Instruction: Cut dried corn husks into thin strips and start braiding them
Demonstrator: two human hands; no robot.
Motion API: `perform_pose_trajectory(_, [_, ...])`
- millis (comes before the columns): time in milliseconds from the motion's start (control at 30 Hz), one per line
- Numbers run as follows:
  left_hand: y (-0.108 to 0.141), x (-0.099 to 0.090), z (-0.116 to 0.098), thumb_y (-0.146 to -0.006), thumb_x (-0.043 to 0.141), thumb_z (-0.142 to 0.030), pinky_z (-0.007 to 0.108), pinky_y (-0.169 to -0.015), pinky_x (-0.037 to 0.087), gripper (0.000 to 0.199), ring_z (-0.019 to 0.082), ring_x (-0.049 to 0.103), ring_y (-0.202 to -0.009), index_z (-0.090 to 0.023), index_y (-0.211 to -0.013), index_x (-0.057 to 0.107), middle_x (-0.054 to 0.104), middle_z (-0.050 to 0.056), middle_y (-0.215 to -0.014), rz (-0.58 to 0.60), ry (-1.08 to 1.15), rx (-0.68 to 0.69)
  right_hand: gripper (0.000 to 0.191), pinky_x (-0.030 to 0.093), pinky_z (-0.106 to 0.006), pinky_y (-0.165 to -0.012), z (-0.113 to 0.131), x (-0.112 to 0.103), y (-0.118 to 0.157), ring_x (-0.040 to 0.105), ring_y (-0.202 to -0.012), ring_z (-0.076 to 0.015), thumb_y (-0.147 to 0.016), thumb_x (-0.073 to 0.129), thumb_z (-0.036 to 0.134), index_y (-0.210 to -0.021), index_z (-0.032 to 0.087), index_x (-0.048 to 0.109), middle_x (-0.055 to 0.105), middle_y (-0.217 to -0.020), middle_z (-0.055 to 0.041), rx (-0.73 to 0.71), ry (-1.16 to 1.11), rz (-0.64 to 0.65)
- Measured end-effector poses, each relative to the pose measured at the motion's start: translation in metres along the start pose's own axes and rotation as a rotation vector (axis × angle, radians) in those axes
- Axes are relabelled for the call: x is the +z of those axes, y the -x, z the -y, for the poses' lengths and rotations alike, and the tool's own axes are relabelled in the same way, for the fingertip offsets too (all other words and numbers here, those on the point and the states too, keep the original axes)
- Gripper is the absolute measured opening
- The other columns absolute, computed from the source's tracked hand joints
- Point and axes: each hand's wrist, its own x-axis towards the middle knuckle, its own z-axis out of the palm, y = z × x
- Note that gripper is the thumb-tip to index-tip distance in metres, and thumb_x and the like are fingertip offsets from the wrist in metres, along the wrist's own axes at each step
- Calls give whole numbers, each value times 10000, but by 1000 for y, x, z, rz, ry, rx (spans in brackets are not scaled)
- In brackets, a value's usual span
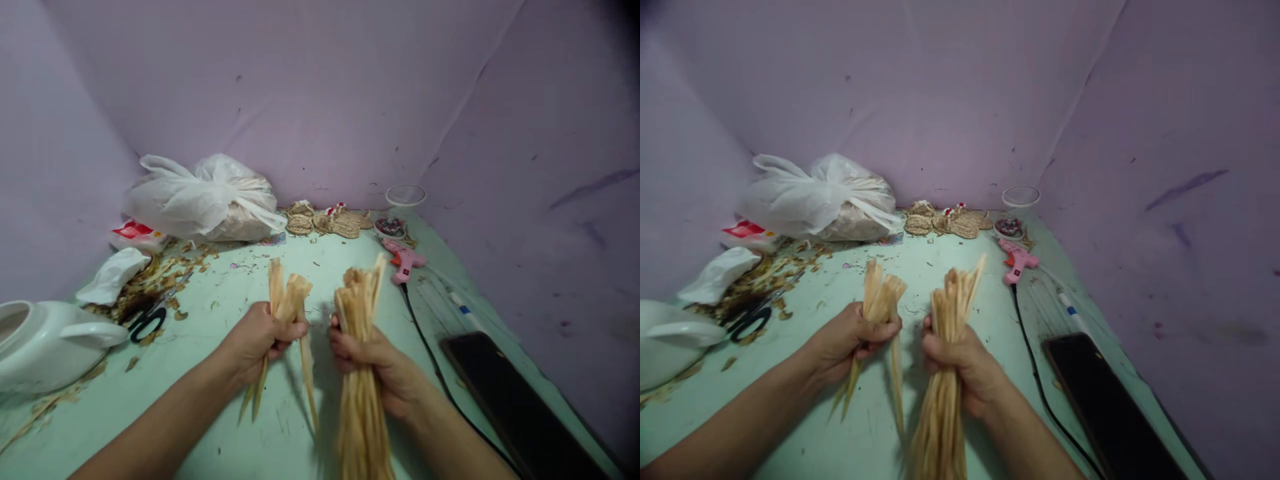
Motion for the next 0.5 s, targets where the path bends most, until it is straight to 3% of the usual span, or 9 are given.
perform_pose_trajectory(67, [4,12,10,-463,699,-190,171,-333,123,187,23,283,-367,-109,-542,550,417,-49,-444,18,66,-13,327,403,-180,-482,-15,5,-2,499,-522,-81,-491,811,216,-755,132,638,572,-611,9,12,108,3])
perform_pose_trajectory(200, [6,21,22,-456,718,-169,184,-382,297,213,68,423,-418,-111,-582,556,498,-19,-494,-8,100,-8,419,475,-246,-642,-23,8,-1,600,-667,-140,-516,806,248,-886,122,655,656,-776,-49,47,161,39])
perform_pose_trajectory(367, [2,13,19,-533,747,-271,147,-330,173,309,26,337,-388,-116,-756,599,478,-47,-520,78,194,-53,413,380,-164,-428,-10,2,-2,460,-439,-52,-448,820,177,-810,144,625,572,-579,39,-3,64,-113])
perform_pose_trajectory(500, [0,13,23,-703,614,-381,158,-338,276,292,52,434,-416,-103,-793,619,556,13,-634,169,261,-117,350,269,-144,-353,-7,2,-5,325,-359,-22,-453,817,209,-692,147,570,431,-435,92,-106,37,-261])
